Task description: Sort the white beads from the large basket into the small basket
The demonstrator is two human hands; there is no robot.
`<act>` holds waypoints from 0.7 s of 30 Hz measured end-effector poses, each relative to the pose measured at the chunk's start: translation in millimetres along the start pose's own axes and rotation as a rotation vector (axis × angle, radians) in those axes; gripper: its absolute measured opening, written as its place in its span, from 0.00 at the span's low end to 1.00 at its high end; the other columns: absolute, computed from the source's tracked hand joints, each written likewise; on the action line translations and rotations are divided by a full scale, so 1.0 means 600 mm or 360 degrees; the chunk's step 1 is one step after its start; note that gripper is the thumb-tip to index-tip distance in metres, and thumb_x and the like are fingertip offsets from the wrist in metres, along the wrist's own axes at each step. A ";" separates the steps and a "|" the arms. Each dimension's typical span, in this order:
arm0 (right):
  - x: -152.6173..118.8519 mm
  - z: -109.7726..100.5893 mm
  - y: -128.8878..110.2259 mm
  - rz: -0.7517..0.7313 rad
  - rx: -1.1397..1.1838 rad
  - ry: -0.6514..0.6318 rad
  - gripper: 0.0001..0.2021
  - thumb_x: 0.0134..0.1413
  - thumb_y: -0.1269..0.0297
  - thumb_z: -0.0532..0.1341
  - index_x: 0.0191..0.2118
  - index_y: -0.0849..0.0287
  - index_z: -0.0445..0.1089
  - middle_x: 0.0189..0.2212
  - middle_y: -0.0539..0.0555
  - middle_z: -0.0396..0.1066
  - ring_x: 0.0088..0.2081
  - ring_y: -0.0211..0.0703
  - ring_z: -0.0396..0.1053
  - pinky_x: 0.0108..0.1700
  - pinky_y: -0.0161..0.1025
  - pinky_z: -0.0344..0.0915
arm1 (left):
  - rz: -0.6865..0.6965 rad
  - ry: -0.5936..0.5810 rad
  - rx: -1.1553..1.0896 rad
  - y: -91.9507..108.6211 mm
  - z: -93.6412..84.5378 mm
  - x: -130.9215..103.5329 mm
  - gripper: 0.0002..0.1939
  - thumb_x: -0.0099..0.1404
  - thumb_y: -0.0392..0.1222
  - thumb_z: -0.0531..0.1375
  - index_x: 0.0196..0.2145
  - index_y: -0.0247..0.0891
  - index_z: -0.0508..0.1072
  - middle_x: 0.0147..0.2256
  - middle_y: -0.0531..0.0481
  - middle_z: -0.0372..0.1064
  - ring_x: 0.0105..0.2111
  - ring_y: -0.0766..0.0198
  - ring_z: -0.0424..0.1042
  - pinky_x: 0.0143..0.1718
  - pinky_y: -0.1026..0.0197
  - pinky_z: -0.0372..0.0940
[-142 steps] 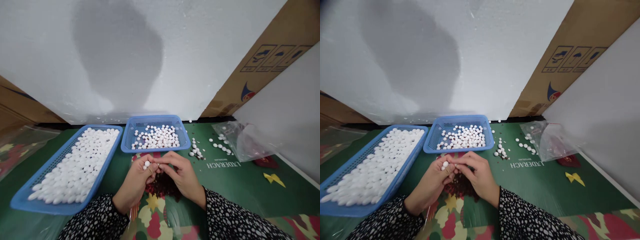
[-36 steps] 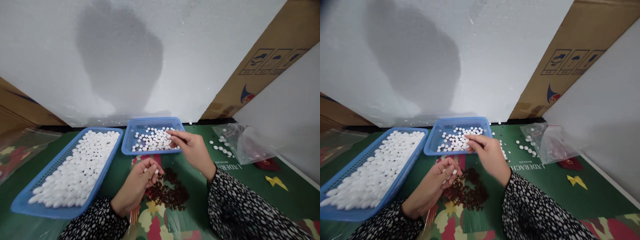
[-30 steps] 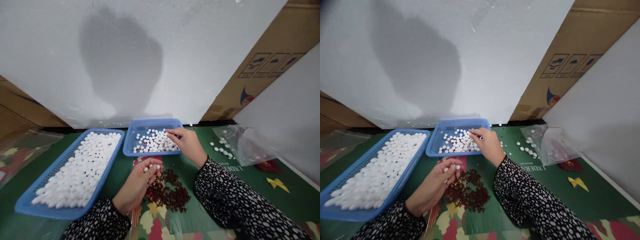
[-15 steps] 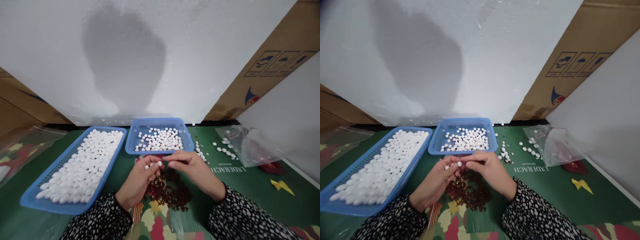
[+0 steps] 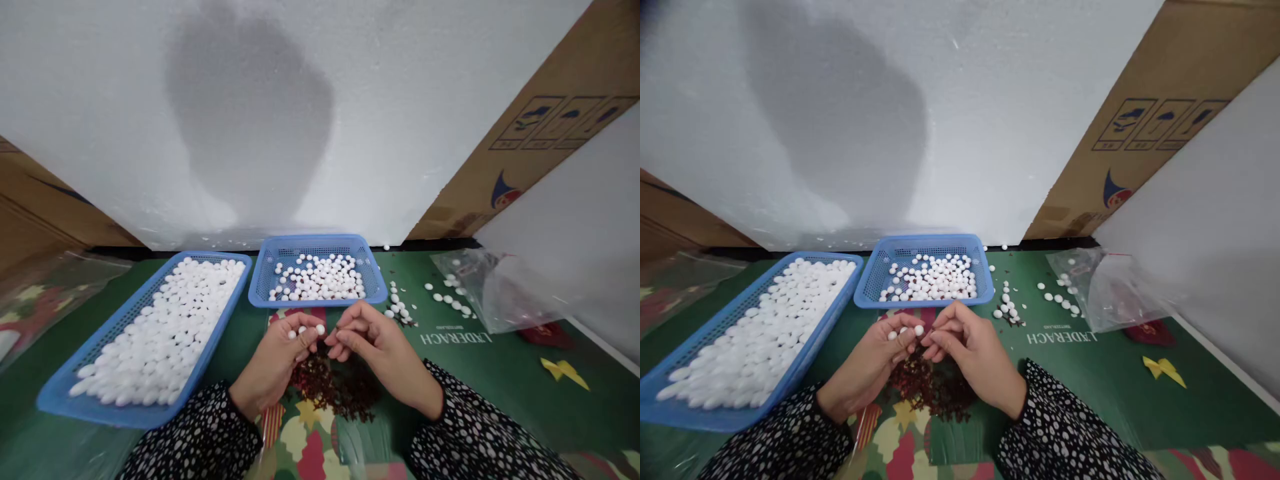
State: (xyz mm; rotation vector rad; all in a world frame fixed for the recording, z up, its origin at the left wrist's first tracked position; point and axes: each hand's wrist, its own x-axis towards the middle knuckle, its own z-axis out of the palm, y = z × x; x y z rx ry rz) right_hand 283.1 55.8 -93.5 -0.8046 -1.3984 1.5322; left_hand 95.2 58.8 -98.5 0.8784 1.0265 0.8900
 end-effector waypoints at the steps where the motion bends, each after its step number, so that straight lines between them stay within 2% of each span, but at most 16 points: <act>1: 0.000 0.000 0.001 0.0015 -0.0026 0.0007 0.06 0.65 0.62 0.61 0.38 0.57 0.66 0.32 0.52 0.75 0.32 0.42 0.74 0.35 0.36 0.70 | -0.0012 0.0013 0.0007 0.000 0.000 0.000 0.14 0.60 0.47 0.65 0.37 0.34 0.72 0.28 0.52 0.67 0.27 0.70 0.60 0.29 0.67 0.53; 4: 0.001 -0.001 0.004 -0.0011 -0.0237 0.0060 0.04 0.62 0.66 0.63 0.35 0.58 0.70 0.30 0.51 0.73 0.31 0.40 0.71 0.35 0.34 0.67 | -0.0023 0.0033 0.0015 0.000 0.003 0.000 0.14 0.58 0.46 0.66 0.37 0.34 0.73 0.28 0.52 0.67 0.27 0.70 0.59 0.27 0.68 0.51; 7: 0.003 -0.002 0.006 -0.0114 -0.0402 0.0112 0.02 0.59 0.70 0.64 0.34 0.58 0.72 0.32 0.50 0.71 0.33 0.39 0.68 0.36 0.34 0.64 | -0.0006 0.0017 0.0051 0.001 0.004 -0.001 0.13 0.58 0.46 0.67 0.36 0.34 0.74 0.27 0.53 0.66 0.26 0.71 0.58 0.25 0.68 0.50; 13: 0.005 0.000 0.015 -0.0109 -0.0418 0.0129 0.02 0.59 0.69 0.64 0.34 0.57 0.72 0.33 0.50 0.71 0.33 0.41 0.67 0.36 0.36 0.63 | 0.0020 0.0003 0.0121 0.001 0.003 -0.002 0.12 0.60 0.45 0.65 0.36 0.34 0.74 0.24 0.55 0.65 0.23 0.72 0.55 0.23 0.69 0.47; 21: 0.001 0.009 0.019 -0.0139 -0.0363 0.0247 0.04 0.56 0.69 0.66 0.31 0.58 0.72 0.28 0.49 0.72 0.29 0.40 0.68 0.33 0.34 0.63 | 0.0024 0.0025 0.0120 0.002 0.007 -0.006 0.12 0.58 0.46 0.67 0.33 0.34 0.75 0.21 0.56 0.64 0.21 0.73 0.53 0.23 0.68 0.46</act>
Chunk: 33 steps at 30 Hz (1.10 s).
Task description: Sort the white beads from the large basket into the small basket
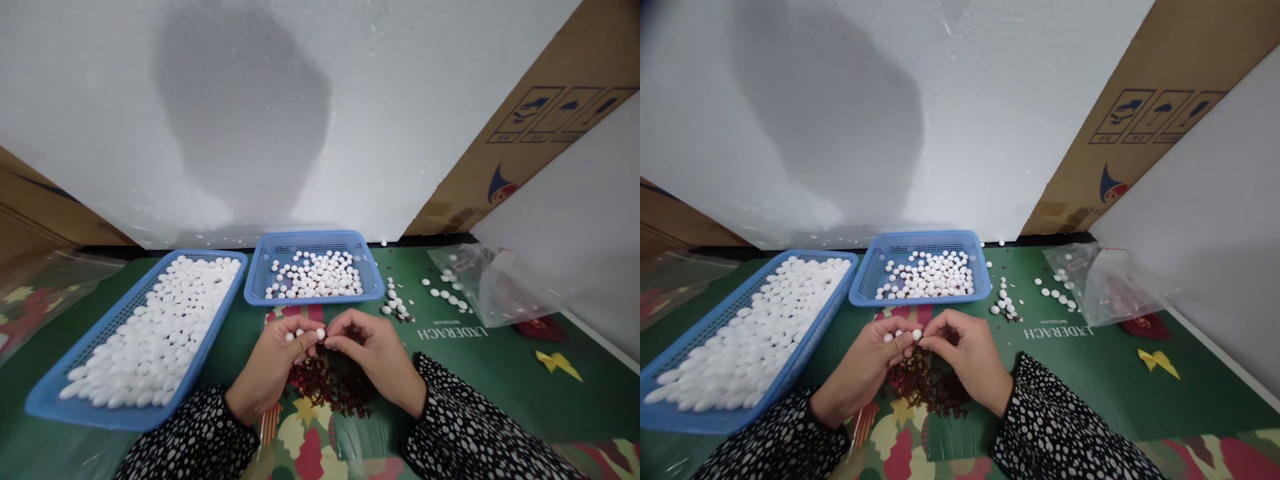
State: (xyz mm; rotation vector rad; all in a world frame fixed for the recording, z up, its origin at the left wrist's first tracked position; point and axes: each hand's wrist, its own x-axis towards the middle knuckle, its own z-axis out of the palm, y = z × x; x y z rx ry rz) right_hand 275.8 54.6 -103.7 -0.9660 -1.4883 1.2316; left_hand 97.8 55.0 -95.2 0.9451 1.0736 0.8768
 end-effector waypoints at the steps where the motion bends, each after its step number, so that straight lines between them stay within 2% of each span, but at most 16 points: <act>1: 0.000 0.001 0.000 -0.0010 0.0001 0.0015 0.04 0.55 0.69 0.66 0.31 0.58 0.72 0.28 0.49 0.72 0.29 0.40 0.68 0.32 0.34 0.64 | -0.0003 0.0002 0.0007 0.000 0.000 0.000 0.12 0.58 0.46 0.67 0.33 0.34 0.75 0.21 0.56 0.64 0.21 0.73 0.54 0.23 0.68 0.46; 9: 0.000 0.004 0.001 -0.0090 -0.0011 0.0003 0.05 0.58 0.74 0.65 0.36 0.57 0.74 0.29 0.48 0.74 0.30 0.39 0.71 0.34 0.33 0.66 | -0.0003 0.0064 0.0051 0.003 0.005 -0.002 0.13 0.56 0.47 0.68 0.29 0.34 0.75 0.19 0.56 0.64 0.21 0.72 0.55 0.23 0.67 0.47; 14: 0.003 0.001 -0.007 -0.0269 -0.0248 -0.0089 0.09 0.61 0.74 0.63 0.41 0.53 0.77 0.33 0.49 0.73 0.34 0.40 0.71 0.37 0.36 0.66 | 0.0061 -0.0019 0.0136 0.002 -0.001 0.000 0.15 0.58 0.47 0.66 0.24 0.34 0.70 0.19 0.56 0.64 0.20 0.73 0.53 0.22 0.67 0.47; 16: 0.005 0.000 -0.013 -0.0349 -0.0318 -0.0150 0.09 0.63 0.73 0.62 0.43 0.52 0.77 0.35 0.50 0.72 0.35 0.41 0.71 0.38 0.37 0.66 | 0.0078 -0.0026 0.0080 0.005 -0.001 0.000 0.14 0.58 0.47 0.66 0.27 0.34 0.69 0.20 0.56 0.64 0.20 0.73 0.54 0.22 0.68 0.47; 18: 0.009 -0.003 -0.019 -0.0456 -0.0398 -0.0175 0.09 0.63 0.72 0.62 0.45 0.53 0.76 0.37 0.51 0.72 0.37 0.42 0.70 0.40 0.39 0.67 | 0.0109 -0.0009 -0.0009 0.009 0.001 -0.001 0.13 0.59 0.47 0.66 0.35 0.36 0.69 0.21 0.57 0.64 0.20 0.73 0.54 0.22 0.68 0.47; 21: 0.027 -0.020 -0.025 -0.0653 -0.0655 -0.0047 0.08 0.64 0.71 0.61 0.46 0.56 0.73 0.39 0.52 0.72 0.40 0.44 0.70 0.43 0.41 0.68 | 0.0128 0.0038 -0.0069 0.018 0.004 -0.002 0.16 0.64 0.51 0.61 0.43 0.37 0.67 0.25 0.55 0.66 0.21 0.73 0.55 0.20 0.68 0.45; 24: 0.050 -0.049 -0.025 -0.0806 -0.1049 0.0247 0.08 0.66 0.70 0.58 0.48 0.56 0.71 0.42 0.55 0.72 0.45 0.50 0.68 0.48 0.49 0.66 | 0.0004 0.0013 -0.0103 0.022 0.004 -0.003 0.15 0.67 0.51 0.57 0.39 0.35 0.68 0.32 0.50 0.67 0.23 0.73 0.56 0.19 0.68 0.44; 26: 0.056 -0.063 -0.021 -0.0856 -0.1248 0.0288 0.10 0.68 0.70 0.56 0.50 0.55 0.70 0.47 0.57 0.70 0.49 0.53 0.65 0.52 0.54 0.64 | -0.0079 -0.0035 -0.0099 0.020 0.004 -0.003 0.12 0.66 0.47 0.58 0.40 0.34 0.68 0.33 0.50 0.67 0.24 0.72 0.57 0.20 0.68 0.45; 28: 0.047 -0.065 -0.014 -0.0866 -0.1320 0.0106 0.11 0.68 0.71 0.56 0.50 0.53 0.71 0.47 0.56 0.70 0.48 0.52 0.65 0.50 0.52 0.65 | -0.0094 -0.0058 -0.0058 0.017 0.003 -0.003 0.13 0.65 0.46 0.59 0.42 0.35 0.66 0.34 0.49 0.69 0.25 0.71 0.58 0.21 0.68 0.46; 31: 0.018 -0.049 0.000 -0.0793 -0.1456 -0.0444 0.08 0.66 0.74 0.58 0.44 0.56 0.73 0.36 0.54 0.70 0.38 0.48 0.67 0.39 0.43 0.68 | -0.0038 -0.0066 0.0023 0.012 0.000 -0.002 0.15 0.66 0.51 0.58 0.42 0.37 0.61 0.34 0.49 0.71 0.23 0.71 0.57 0.21 0.67 0.44; 33: 0.002 -0.035 0.009 -0.0691 -0.1617 -0.0671 0.05 0.61 0.74 0.64 0.41 0.58 0.73 0.34 0.53 0.68 0.36 0.47 0.66 0.37 0.42 0.67 | -0.0022 -0.0077 0.0091 0.010 -0.003 -0.002 0.15 0.66 0.53 0.57 0.38 0.38 0.60 0.33 0.50 0.71 0.23 0.71 0.57 0.22 0.67 0.45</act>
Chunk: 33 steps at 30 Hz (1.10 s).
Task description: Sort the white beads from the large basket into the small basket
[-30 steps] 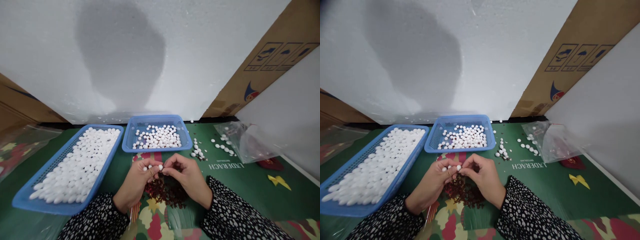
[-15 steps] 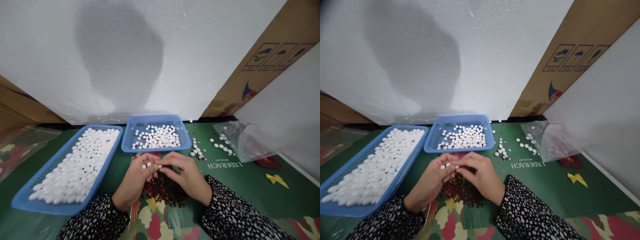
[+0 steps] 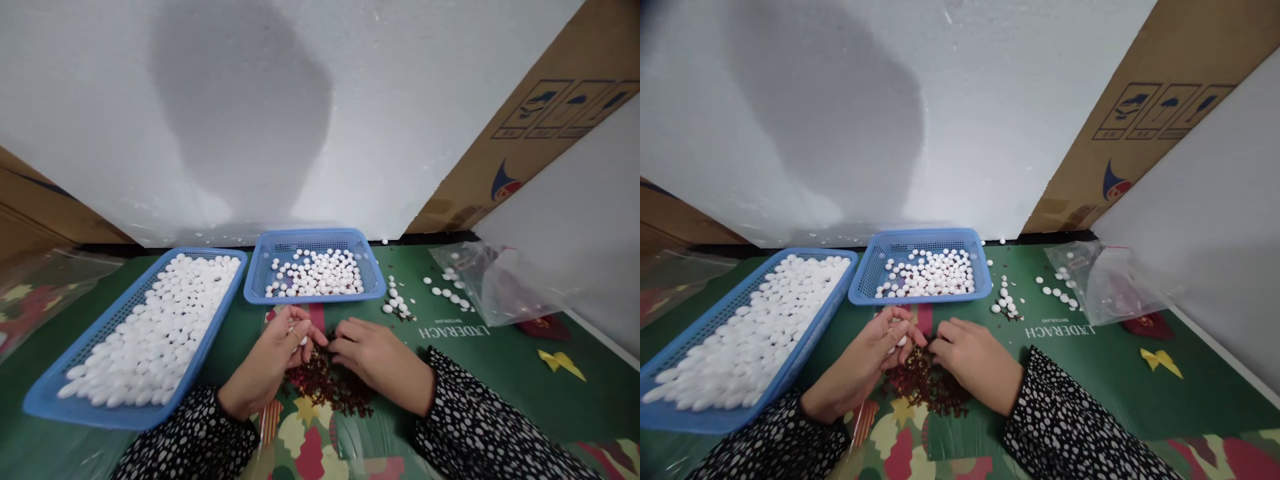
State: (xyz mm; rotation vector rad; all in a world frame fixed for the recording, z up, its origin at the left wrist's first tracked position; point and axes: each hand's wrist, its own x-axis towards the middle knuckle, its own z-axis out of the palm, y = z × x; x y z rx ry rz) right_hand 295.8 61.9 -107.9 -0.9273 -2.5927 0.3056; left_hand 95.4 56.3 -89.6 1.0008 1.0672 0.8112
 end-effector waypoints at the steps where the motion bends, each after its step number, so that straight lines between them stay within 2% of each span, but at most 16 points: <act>1: -0.001 0.006 -0.005 0.0022 -0.0040 -0.0070 0.05 0.59 0.74 0.66 0.40 0.59 0.72 0.34 0.53 0.67 0.36 0.48 0.66 0.37 0.42 0.67 | -0.0003 -0.0002 0.0048 0.000 -0.001 0.000 0.15 0.67 0.54 0.56 0.37 0.38 0.60 0.31 0.51 0.70 0.23 0.71 0.57 0.22 0.67 0.46; 5: 0.002 0.015 -0.006 0.0213 -0.0005 -0.0088 0.07 0.57 0.77 0.67 0.38 0.61 0.72 0.34 0.53 0.66 0.38 0.48 0.66 0.41 0.43 0.67 | -0.0054 0.0046 0.0212 0.001 -0.002 0.003 0.16 0.67 0.54 0.56 0.34 0.37 0.62 0.24 0.55 0.64 0.21 0.71 0.54 0.22 0.67 0.46; 9: 0.008 0.012 0.002 0.0386 0.0074 -0.0071 0.07 0.55 0.79 0.67 0.36 0.62 0.71 0.34 0.52 0.66 0.37 0.46 0.66 0.39 0.41 0.65 | -0.0096 0.0081 0.0092 0.002 0.001 0.006 0.15 0.65 0.52 0.59 0.39 0.37 0.64 0.27 0.55 0.64 0.22 0.72 0.54 0.21 0.68 0.43; 13: 0.008 0.013 0.002 0.0361 0.0033 -0.0044 0.08 0.54 0.79 0.68 0.33 0.61 0.70 0.33 0.51 0.67 0.36 0.46 0.66 0.39 0.42 0.63 | -0.0081 0.0010 0.0005 -0.001 0.002 0.008 0.16 0.63 0.50 0.61 0.42 0.37 0.64 0.33 0.51 0.69 0.23 0.72 0.56 0.20 0.68 0.42; 16: 0.008 0.011 0.000 0.0327 0.0083 0.0073 0.08 0.55 0.77 0.68 0.33 0.59 0.69 0.32 0.50 0.67 0.37 0.47 0.65 0.41 0.43 0.60 | -0.0042 -0.0033 -0.0017 -0.005 0.000 0.010 0.14 0.63 0.48 0.62 0.38 0.36 0.64 0.34 0.49 0.71 0.23 0.72 0.56 0.20 0.68 0.42; 20: 0.010 -0.001 -0.003 0.0484 0.0572 0.0279 0.11 0.59 0.82 0.62 0.31 0.59 0.67 0.30 0.47 0.68 0.34 0.42 0.65 0.37 0.37 0.60 | -0.0006 -0.0027 -0.0018 -0.005 0.000 0.009 0.14 0.63 0.48 0.61 0.37 0.36 0.66 0.31 0.50 0.70 0.24 0.71 0.56 0.21 0.68 0.44; 23: 0.011 -0.006 -0.002 0.0612 0.0952 0.0350 0.10 0.61 0.80 0.61 0.32 0.58 0.68 0.27 0.45 0.69 0.29 0.39 0.66 0.32 0.34 0.59 | 0.0007 -0.0045 -0.0024 -0.002 0.003 0.007 0.14 0.62 0.48 0.63 0.38 0.36 0.66 0.32 0.50 0.70 0.25 0.71 0.57 0.22 0.68 0.46; 27: 0.009 0.000 0.002 0.0696 0.1202 0.0337 0.07 0.59 0.76 0.63 0.32 0.58 0.72 0.27 0.46 0.71 0.30 0.39 0.67 0.33 0.34 0.60 | 0.0010 -0.0028 -0.0030 0.000 0.005 0.006 0.14 0.61 0.47 0.63 0.37 0.36 0.66 0.32 0.50 0.71 0.24 0.71 0.57 0.22 0.67 0.45; 33: 0.012 0.004 0.002 0.0845 0.1541 0.0429 0.06 0.59 0.71 0.62 0.30 0.59 0.71 0.21 0.45 0.68 0.24 0.38 0.65 0.27 0.32 0.59 | -0.0008 -0.0045 0.0008 0.000 0.004 0.004 0.14 0.63 0.48 0.62 0.37 0.35 0.66 0.30 0.51 0.71 0.25 0.70 0.57 0.23 0.67 0.46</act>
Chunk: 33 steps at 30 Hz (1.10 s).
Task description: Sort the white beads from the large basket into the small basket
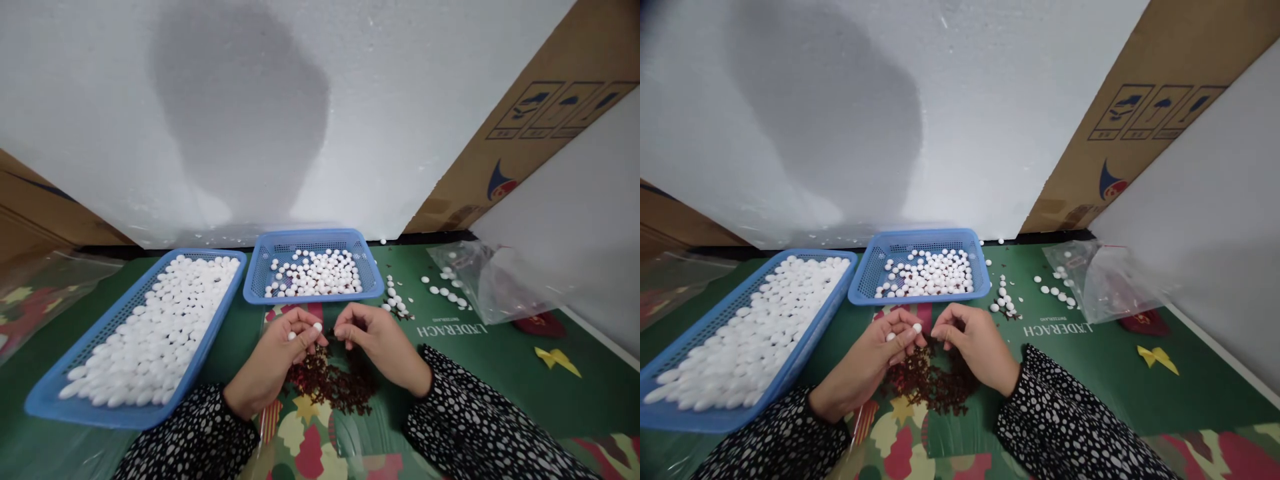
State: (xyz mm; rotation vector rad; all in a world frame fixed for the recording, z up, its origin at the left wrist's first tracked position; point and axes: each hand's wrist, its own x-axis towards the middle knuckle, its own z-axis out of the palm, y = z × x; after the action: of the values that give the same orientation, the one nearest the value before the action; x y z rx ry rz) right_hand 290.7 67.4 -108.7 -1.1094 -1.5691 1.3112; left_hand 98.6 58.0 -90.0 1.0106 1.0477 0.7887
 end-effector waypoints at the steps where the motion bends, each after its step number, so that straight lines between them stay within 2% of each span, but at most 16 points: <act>1: 0.000 0.002 -0.001 0.0012 0.0084 0.0014 0.05 0.59 0.70 0.62 0.31 0.59 0.71 0.22 0.46 0.69 0.25 0.38 0.66 0.28 0.33 0.61 | -0.0008 -0.0012 0.0002 0.000 0.000 -0.001 0.14 0.63 0.48 0.62 0.38 0.35 0.66 0.30 0.51 0.71 0.25 0.70 0.58 0.23 0.67 0.47; 5: -0.002 0.012 -0.007 -0.0045 0.0282 0.0071 0.02 0.58 0.68 0.63 0.34 0.59 0.72 0.27 0.49 0.73 0.30 0.41 0.71 0.34 0.36 0.67 | -0.0036 -0.0063 0.0014 -0.001 0.002 -0.004 0.13 0.63 0.48 0.62 0.37 0.36 0.67 0.33 0.48 0.74 0.27 0.69 0.61 0.25 0.67 0.49; 10: -0.008 0.027 -0.011 -0.0237 0.0032 0.0272 0.05 0.59 0.69 0.61 0.31 0.58 0.71 0.26 0.48 0.71 0.28 0.41 0.68 0.31 0.35 0.63 | -0.0094 -0.0135 -0.0043 -0.005 0.007 -0.007 0.12 0.63 0.47 0.62 0.36 0.37 0.65 0.32 0.48 0.74 0.26 0.69 0.62 0.26 0.67 0.50; 13: -0.011 0.033 -0.013 -0.0387 -0.0160 0.0346 0.06 0.59 0.71 0.61 0.30 0.57 0.70 0.27 0.49 0.71 0.29 0.41 0.67 0.33 0.36 0.62 | -0.0091 -0.0159 -0.0073 -0.006 0.010 -0.008 0.12 0.63 0.46 0.62 0.35 0.37 0.64 0.31 0.48 0.75 0.25 0.70 0.61 0.25 0.67 0.48; 19: -0.010 0.033 -0.016 -0.0516 -0.0174 0.0337 0.07 0.60 0.72 0.61 0.30 0.57 0.72 0.29 0.49 0.71 0.32 0.42 0.68 0.35 0.37 0.63 | -0.0062 -0.0164 -0.0128 -0.002 0.010 -0.009 0.13 0.63 0.47 0.63 0.35 0.37 0.64 0.30 0.49 0.74 0.26 0.70 0.61 0.25 0.67 0.48; 26: -0.010 0.030 -0.017 -0.0585 -0.0036 0.0294 0.07 0.60 0.74 0.63 0.37 0.55 0.76 0.35 0.51 0.74 0.38 0.44 0.72 0.42 0.39 0.67 | 0.0040 -0.0127 -0.0183 -0.004 0.003 -0.009 0.12 0.65 0.47 0.61 0.35 0.37 0.64 0.31 0.50 0.73 0.27 0.70 0.61 0.26 0.66 0.49; 33: -0.009 0.031 -0.017 -0.0665 -0.0045 0.0267 0.09 0.60 0.76 0.63 0.39 0.55 0.78 0.36 0.52 0.75 0.39 0.44 0.72 0.42 0.40 0.68 | 0.0042 -0.0106 -0.0160 -0.006 0.003 -0.007 0.13 0.65 0.48 0.62 0.34 0.37 0.63 0.30 0.51 0.73 0.27 0.70 0.61 0.27 0.66 0.50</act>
State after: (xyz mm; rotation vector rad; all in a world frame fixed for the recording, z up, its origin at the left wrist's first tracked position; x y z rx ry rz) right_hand 273.4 55.6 -101.6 -0.8248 -1.5899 0.8970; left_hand 99.1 52.8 -91.6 0.9603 0.9303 0.8155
